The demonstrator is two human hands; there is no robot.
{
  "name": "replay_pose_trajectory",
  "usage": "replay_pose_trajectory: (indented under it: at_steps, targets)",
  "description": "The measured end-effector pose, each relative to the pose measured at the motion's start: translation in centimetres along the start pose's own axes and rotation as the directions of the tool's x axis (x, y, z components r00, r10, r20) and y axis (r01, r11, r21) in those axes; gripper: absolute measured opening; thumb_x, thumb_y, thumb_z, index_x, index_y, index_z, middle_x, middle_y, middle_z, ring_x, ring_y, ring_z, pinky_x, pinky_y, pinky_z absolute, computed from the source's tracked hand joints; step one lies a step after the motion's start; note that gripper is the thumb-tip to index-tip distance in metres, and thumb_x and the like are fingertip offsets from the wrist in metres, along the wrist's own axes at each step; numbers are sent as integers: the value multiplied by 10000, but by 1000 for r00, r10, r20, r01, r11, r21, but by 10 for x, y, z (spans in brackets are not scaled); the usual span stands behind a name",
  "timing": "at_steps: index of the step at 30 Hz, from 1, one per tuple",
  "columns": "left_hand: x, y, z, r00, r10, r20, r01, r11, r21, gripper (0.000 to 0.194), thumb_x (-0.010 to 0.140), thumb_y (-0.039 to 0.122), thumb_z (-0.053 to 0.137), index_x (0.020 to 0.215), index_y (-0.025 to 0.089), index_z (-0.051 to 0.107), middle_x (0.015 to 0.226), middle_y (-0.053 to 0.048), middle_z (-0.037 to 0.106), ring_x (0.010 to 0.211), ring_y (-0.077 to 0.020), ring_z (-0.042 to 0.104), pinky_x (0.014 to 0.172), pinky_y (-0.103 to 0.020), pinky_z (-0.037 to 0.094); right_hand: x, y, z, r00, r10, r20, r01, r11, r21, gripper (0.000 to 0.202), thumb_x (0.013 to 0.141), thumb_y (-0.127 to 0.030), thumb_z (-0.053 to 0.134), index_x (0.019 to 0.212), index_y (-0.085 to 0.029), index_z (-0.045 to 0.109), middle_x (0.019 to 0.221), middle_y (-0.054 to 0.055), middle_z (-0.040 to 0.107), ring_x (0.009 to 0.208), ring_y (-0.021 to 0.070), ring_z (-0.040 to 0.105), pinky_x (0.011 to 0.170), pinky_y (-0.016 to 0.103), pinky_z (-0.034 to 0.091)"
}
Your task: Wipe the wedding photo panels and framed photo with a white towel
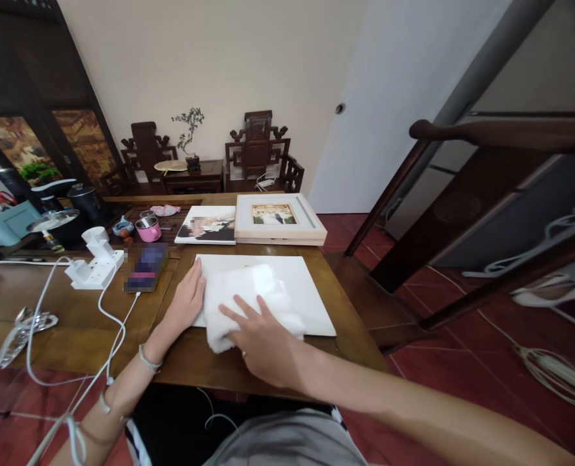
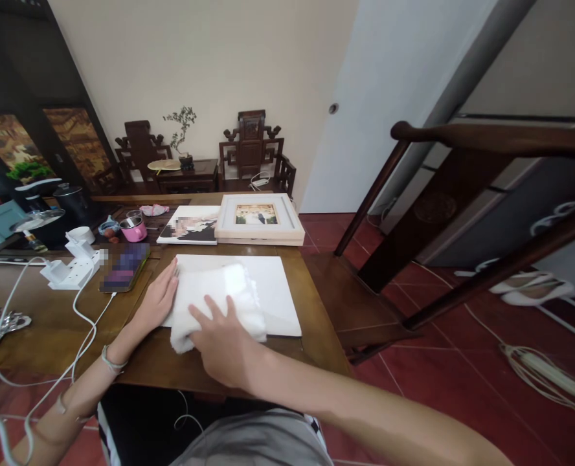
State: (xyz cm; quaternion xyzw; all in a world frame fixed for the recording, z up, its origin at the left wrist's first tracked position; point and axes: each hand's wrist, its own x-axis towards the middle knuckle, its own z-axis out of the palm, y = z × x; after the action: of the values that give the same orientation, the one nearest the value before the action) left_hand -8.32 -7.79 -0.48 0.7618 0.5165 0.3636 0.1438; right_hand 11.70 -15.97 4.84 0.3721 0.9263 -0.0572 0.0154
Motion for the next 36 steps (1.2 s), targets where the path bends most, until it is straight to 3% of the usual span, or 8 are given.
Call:
replay_pose_trajectory:
  at_steps: [5, 9, 13, 17, 19, 26, 32, 36]
  targets:
    - [0, -8, 5, 992, 33, 121, -48, 991, 128, 512, 954, 337, 295, 1305, 39, 519, 1424, -189, 458, 1369, -266, 373, 1149, -475, 275, 25, 39, -8, 992, 121, 24, -122, 992, 42, 557, 784, -68, 429, 1325, -149, 533, 1541, 110, 275, 1407, 391, 173, 1056, 671, 224]
    - [1, -6, 5, 987, 65, 146, -87, 985, 150, 429, 934, 275, 334, 1249, 119, 579, 1392, -150, 511, 1361, -284, 386, 1128, -524, 293, 61, 59, -19, 981, 178, -77, -170, 981, 96, 513, 800, -60, 379, 1276, -121, 558, 1457, 168, 415, 1328, 384, 328, 978, 677, 308]
    - [2, 2, 0, 982, 110, 151, -132, 981, 145, 387, 920, 218, 342, 1180, 156, 622, 1299, -134, 581, 1274, -282, 484, 1089, -501, 361, 99, 55, -27, 976, 190, -108, -174, 974, 145, 474, 833, -77, 346, 1238, -163, 576, 1202, 164, 623, 1177, 335, 493, 920, 604, 389]
    - [3, 6, -2, 981, 119, 154, -143, 977, 156, 353, 910, 208, 358, 1078, 145, 661, 1111, -150, 656, 1124, -284, 578, 1020, -472, 436, 119, 44, -27, 973, 189, -132, -166, 972, 163, 445, 842, -95, 341, 1194, -170, 603, 1146, 113, 642, 1177, 319, 491, 963, 542, 358]
    - [2, 4, -2, 981, 117, 157, -142, 977, 161, 362, 909, 209, 355, 1113, 136, 646, 1177, -159, 635, 1174, -291, 551, 1042, -488, 414, 118, 46, -26, 970, 205, -134, -183, 970, 161, 445, 846, -97, 343, 1204, -168, 598, 1152, 124, 636, 1176, 320, 498, 968, 528, 352]
    - [-1, -6, 5, 985, 72, 157, -99, 980, 174, 425, 911, 247, 360, 1254, 97, 561, 1389, -174, 506, 1363, -296, 381, 1126, -522, 302, 66, 89, -23, 949, 305, -74, -294, 946, 137, 494, 813, -50, 363, 1236, -156, 594, 1173, 198, 625, 1124, 327, 566, 909, 505, 412]
    - [-1, -7, 6, 986, 80, 147, -108, 974, 198, 430, 913, 242, 353, 1279, 110, 538, 1393, -163, 505, 1363, -282, 383, 1128, -510, 305, -4, 113, -3, 938, 335, -91, -330, 941, 72, 505, 789, -2, 368, 1244, -76, 576, 1391, 219, 477, 1388, 320, 278, 1045, 581, 286]
    - [-2, -5, 6, 984, 55, 167, -92, 971, 220, 455, 921, 242, 335, 1306, 68, 506, 1414, -185, 475, 1376, -288, 359, 1134, -510, 290, -49, 96, 15, 957, 276, -93, -271, 961, 54, 523, 733, 18, 388, 1176, -122, 627, 1523, 123, 312, 1427, 332, 153, 1081, 638, 219]
